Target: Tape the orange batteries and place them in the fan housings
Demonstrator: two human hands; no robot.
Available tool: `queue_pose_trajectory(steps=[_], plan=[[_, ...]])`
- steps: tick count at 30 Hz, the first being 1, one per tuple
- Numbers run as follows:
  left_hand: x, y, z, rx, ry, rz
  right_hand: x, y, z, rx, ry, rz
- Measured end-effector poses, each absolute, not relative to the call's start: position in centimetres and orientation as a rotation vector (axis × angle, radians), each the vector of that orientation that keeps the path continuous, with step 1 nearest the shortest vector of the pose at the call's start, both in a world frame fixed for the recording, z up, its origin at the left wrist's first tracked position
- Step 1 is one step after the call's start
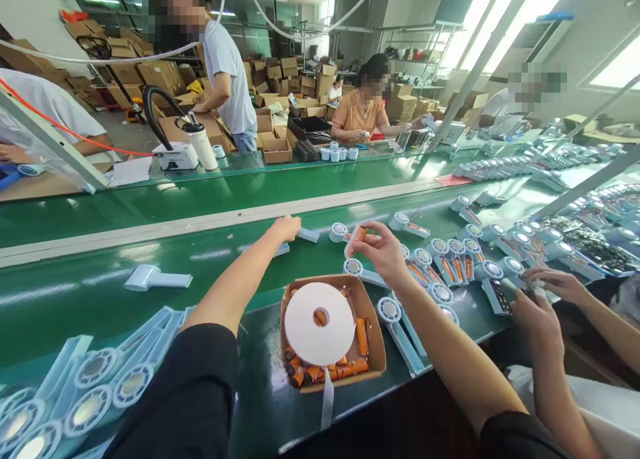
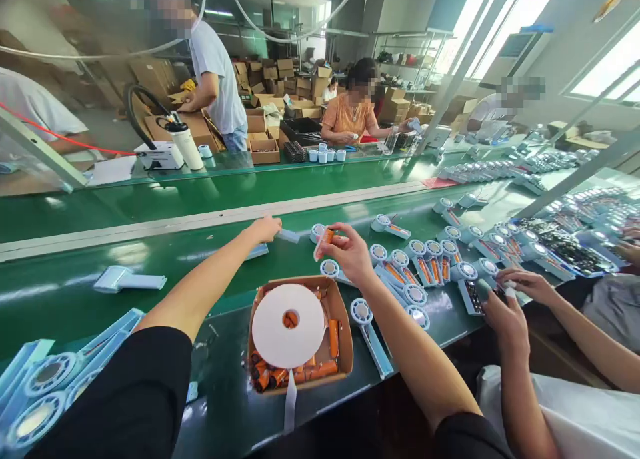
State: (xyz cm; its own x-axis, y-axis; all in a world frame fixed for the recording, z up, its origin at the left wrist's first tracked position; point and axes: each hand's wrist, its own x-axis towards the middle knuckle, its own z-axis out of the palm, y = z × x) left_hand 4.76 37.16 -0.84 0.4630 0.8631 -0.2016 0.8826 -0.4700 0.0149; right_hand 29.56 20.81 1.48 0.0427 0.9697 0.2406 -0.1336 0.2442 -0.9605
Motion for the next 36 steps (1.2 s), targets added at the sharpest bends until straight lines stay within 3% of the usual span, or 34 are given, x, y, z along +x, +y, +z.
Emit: queue_pose_trajectory(steps=[5, 11, 26, 33, 36], plan=[[4.2, 39.3, -3.1, 2.511, 1.434, -0.35, 27.8, 27.8, -0.2, -1.09, -1.454, 1.084], [2.7, 40.2, -3.0, 2.432, 1.343, -0.168, 25.0, 33.1, -1.8, -1.58, -2.146, 0.556], [5.6, 39.9, -4.5, 2.282, 1.546, 0.072, 22.0, 33.7, -2.2, -1.835, -2.629, 0.332], [7.2, 39.1, -1.4, 2.325, 1.549, 0.075, 20.3, 34.1, 0.7, -1.816, -2.643, 0.402], [7.5, 35.9, 1.1, 2.404, 1.516, 0.168, 22.9, 30.4, 2.9, -1.67, -2.585, 0.405]])
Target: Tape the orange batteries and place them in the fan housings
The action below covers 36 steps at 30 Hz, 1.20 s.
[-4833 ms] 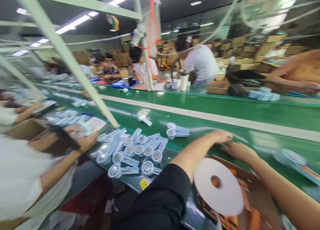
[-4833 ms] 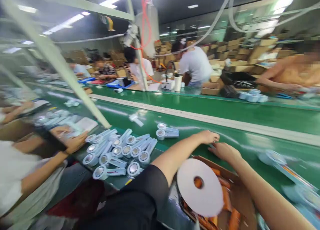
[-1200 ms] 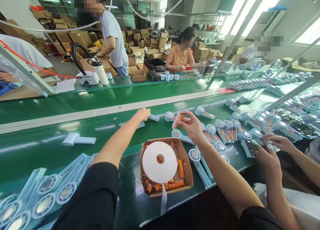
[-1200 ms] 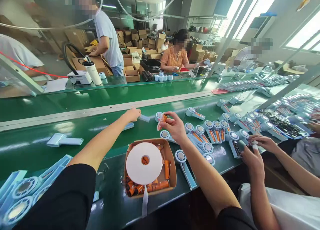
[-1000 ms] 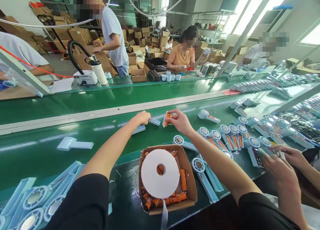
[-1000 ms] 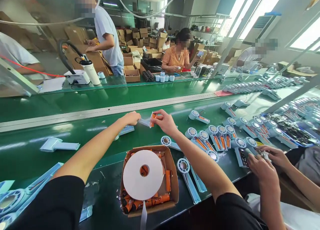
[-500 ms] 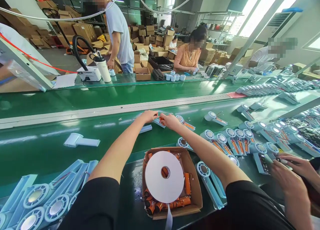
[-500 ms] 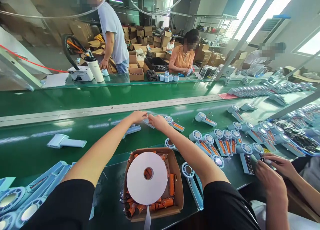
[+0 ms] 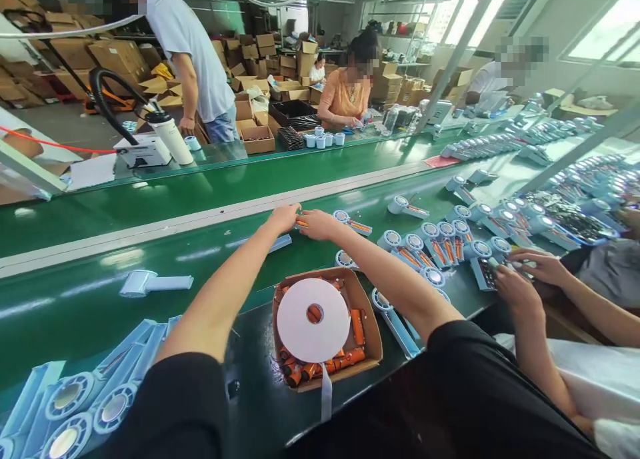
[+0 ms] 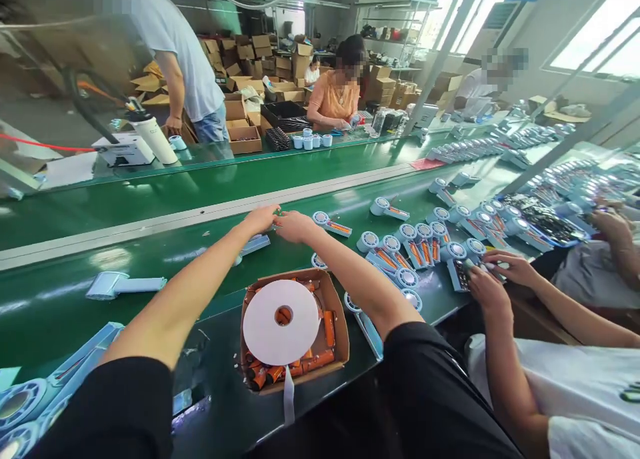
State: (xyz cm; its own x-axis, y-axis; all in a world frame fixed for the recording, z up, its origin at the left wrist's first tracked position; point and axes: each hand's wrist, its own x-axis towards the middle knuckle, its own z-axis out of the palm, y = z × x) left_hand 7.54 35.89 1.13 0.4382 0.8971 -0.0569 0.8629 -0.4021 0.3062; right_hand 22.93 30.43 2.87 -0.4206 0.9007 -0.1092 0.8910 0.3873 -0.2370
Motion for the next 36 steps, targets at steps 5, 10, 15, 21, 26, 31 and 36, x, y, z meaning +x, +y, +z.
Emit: queue_pose_trajectory(steps=[5, 10, 15, 21, 26, 31, 36], plan=[[3.9, 21.6, 1.9, 2.688, 0.669, 0.078, 30.7, 15.7, 2.2, -1.4, -2.092, 0.665], [0.0, 10.4, 0.0, 2.875, 0.775, 0.024, 33.4, 4.5, -1.3, -1.405, -1.666, 0.95], [-1.4, 7.6, 0.3, 2.95, 1.084, 0.718, 27.3, 0.8, -2.1, -1.179, -1.409, 1.521], [-4.4, 5.8, -1.6, 2.665, 1.642, 1.055, 23.9, 2.0, -1.2, -1.056, -2.152, 1.57], [-4.6, 4.9, -4.0, 2.563, 1.725, 1.138, 25.6, 8.5, -2.0, -1.918, -2.272, 0.405], [-2.3, 3.9, -4.1, 2.66, 1.656, 1.081, 25.8, 10.8, -3.5, -1.845, -2.104, 0.455], [-2.5, 3.3, -2.9, 2.824, 1.655, 0.95, 27.0, 9.2, -1.3, -1.275, -1.379, 1.077]])
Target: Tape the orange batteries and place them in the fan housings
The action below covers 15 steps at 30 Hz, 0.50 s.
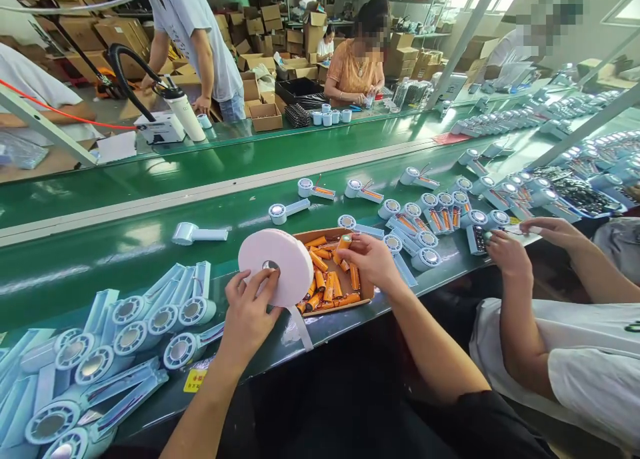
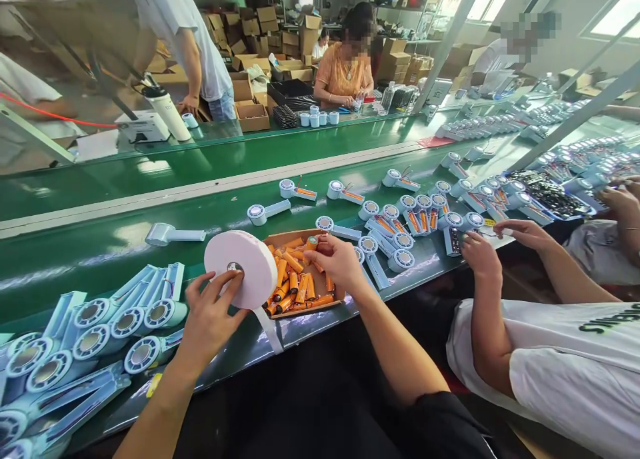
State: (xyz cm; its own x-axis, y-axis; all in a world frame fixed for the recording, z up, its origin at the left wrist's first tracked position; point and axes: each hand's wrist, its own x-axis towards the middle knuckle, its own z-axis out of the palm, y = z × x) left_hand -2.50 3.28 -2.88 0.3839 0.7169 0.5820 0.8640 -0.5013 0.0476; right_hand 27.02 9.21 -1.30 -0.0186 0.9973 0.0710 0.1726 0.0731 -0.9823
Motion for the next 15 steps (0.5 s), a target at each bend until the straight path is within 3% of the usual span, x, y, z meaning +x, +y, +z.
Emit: queue_pose_trajectory(steps=[6, 15], plan=[[-2.4, 2.9, -0.6, -2.372, -1.276, -0.627, 26.4, 8.1, 2.8, -1.208, -1.547, 1.098], [-1.1, 2.7, 3.0, -2.25, -1.22, -0.613, 26.0, 8.1, 1.2, -0.944, -1.163, 1.5]])
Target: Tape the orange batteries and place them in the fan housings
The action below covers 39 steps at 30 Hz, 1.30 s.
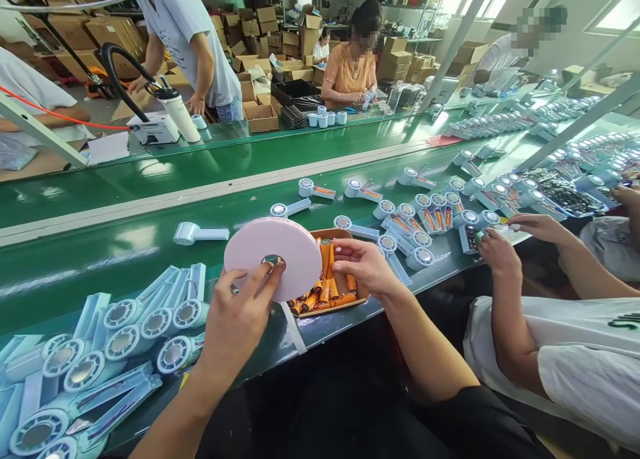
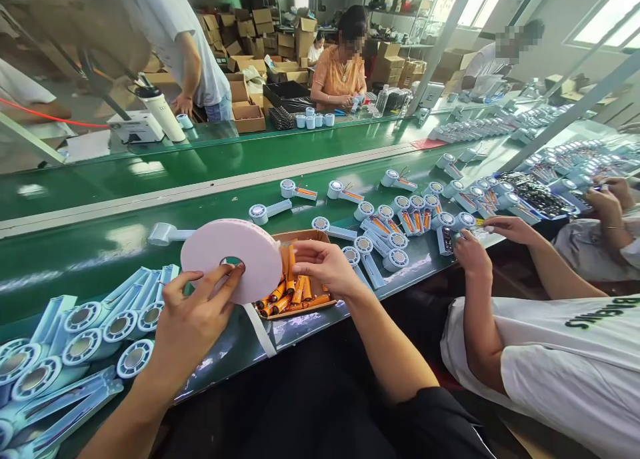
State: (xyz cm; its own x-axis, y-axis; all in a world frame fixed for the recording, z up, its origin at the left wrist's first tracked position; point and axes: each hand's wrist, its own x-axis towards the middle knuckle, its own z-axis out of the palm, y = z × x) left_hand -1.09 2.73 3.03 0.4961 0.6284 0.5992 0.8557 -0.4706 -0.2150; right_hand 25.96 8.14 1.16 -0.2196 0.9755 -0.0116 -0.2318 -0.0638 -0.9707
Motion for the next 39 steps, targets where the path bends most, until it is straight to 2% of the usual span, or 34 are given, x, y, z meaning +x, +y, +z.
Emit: queue_pose_trajectory(steps=[5, 11, 25, 33, 36, 39], plan=[[-0.8, 3.2, 3.2, -2.236, -1.213, -0.589, 26.1, 7.5, 2.5, -0.91, -1.2, 1.589], [-0.6, 3.6, 2.5, -2.321, -1.152, -0.582, 25.9, 7.7, 2.8, -1.116, -1.348, 1.434], [-0.1, 3.5, 2.2, -2.494, -1.224, -0.551, 28.1, 9.1, 2.8, -1.054, -1.321, 1.696], [2.9, 2.3, -0.5, -2.345, -1.376, -0.772, 22.8, 7.4, -1.7, -0.924, -0.698, 1.292], [3.9, 0.7, -2.2, -2.476, -1.392, -0.718, 25.9, 9.1, -1.1, -0.963, -0.706, 1.09], [3.4, 0.8, -2.7, -2.719, -1.384, -0.531, 32.1, 11.6, 1.4, -0.958, -0.664, 0.712]])
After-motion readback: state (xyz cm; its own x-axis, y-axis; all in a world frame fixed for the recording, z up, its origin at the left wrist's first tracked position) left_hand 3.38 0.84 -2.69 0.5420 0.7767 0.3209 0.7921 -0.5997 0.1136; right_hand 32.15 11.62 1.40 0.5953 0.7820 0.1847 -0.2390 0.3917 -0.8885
